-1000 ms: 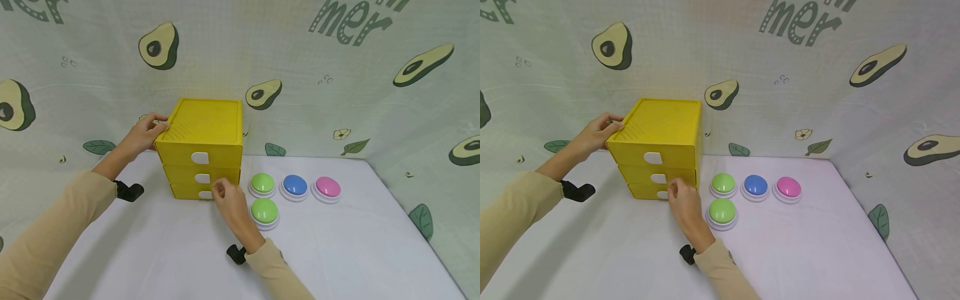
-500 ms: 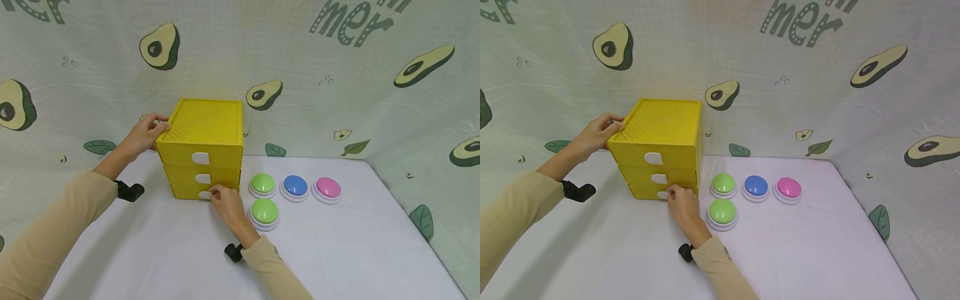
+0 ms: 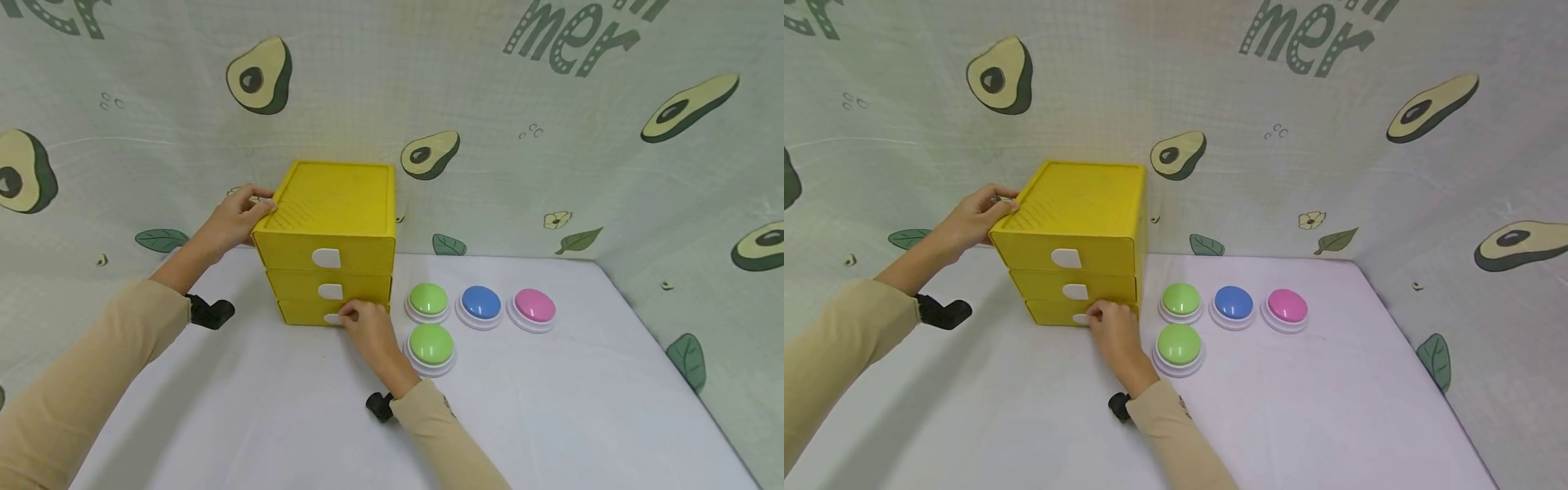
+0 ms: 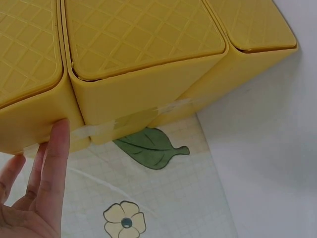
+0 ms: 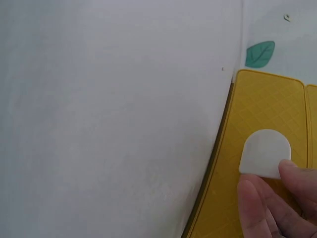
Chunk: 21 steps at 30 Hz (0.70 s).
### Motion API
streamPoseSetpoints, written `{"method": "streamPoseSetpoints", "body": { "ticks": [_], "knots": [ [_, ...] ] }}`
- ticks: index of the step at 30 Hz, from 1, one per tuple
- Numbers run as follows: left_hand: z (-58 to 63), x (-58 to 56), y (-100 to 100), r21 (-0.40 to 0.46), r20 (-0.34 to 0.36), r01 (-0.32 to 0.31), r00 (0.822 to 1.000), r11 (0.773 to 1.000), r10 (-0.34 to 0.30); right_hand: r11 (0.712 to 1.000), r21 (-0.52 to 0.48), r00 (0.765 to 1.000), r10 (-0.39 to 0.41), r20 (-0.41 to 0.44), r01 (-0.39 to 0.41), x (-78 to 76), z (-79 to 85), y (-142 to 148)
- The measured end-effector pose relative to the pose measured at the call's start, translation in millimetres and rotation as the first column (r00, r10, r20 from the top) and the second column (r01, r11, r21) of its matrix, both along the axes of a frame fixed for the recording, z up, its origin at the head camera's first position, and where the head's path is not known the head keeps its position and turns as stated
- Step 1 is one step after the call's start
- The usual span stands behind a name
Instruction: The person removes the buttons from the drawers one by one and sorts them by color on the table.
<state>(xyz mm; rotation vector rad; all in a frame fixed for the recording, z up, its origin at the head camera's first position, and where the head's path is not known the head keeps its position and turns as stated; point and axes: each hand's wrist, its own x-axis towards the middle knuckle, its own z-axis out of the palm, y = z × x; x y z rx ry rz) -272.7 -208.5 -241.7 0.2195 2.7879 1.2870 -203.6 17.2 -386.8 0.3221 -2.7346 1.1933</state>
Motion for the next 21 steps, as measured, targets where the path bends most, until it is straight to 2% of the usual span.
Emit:
{"method": "streamPoseSetpoints", "body": {
  "ticks": [21],
  "knots": [
    [-1.4,-0.4,-0.2,-0.002,0.000,-0.001,1.000,1.000,0.001,0.999,0.008,0.999,0.036,-0.029,-0.036,2.9,1.4,1.1]
  ]
}}
